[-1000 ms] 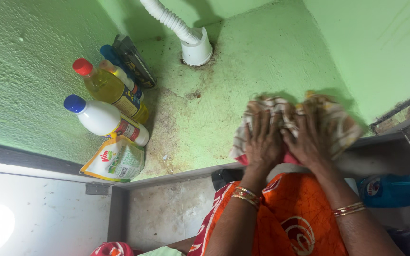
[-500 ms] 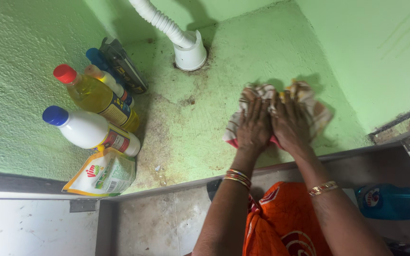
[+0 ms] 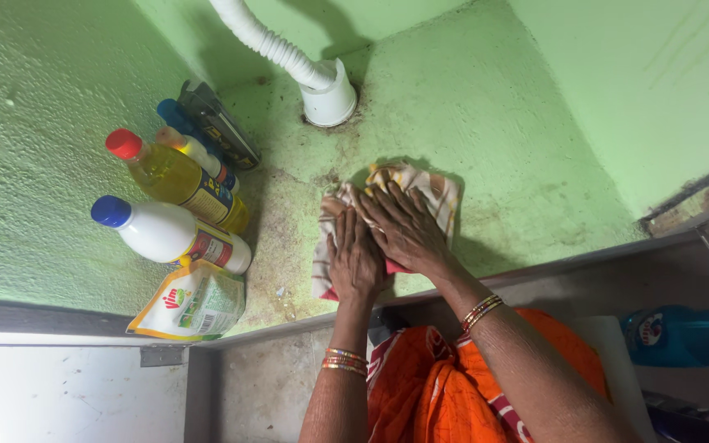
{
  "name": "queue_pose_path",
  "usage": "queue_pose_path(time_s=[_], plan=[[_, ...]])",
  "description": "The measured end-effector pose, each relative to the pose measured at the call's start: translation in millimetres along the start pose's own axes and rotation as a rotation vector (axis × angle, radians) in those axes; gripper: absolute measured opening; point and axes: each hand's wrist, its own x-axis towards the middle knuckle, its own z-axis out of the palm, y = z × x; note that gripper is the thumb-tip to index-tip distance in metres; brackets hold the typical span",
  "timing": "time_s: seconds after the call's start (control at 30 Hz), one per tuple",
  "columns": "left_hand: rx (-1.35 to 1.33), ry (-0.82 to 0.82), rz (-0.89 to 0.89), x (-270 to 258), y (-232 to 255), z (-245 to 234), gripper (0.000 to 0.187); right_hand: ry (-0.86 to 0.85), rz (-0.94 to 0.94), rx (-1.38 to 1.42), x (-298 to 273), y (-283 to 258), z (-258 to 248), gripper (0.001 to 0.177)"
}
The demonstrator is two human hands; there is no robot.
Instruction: The person wipes a green wall and countertop area with a patterned cloth. They repeatedly rub the surface near several cleaning product bottles and a white drain pipe, using both hands to apply pressure.
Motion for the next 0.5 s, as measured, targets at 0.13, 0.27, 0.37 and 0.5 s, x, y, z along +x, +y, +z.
queue_pose_path(time_s=[0.13,0.27,0.37,0.5], plan=[[0.021,-0.014,0.001,-13,14,-14,0.061,-0.046,0.049,-0.018,-16,-2,-12,0.063],[0.063,0.006,0.076,-20,37,-7,0.061,-0.098,0.103,-0.18,-36,23,-15,0.062],[0.016,0.019,0.178,-20,69,14,0.058,-0.064,0.153,-0.234,-68,52,-29,0.064],[-0.133,0.025,0.278,-18,122,42,0.056,-0.125,0.339,-0.186,-99,91,-64,0.066]])
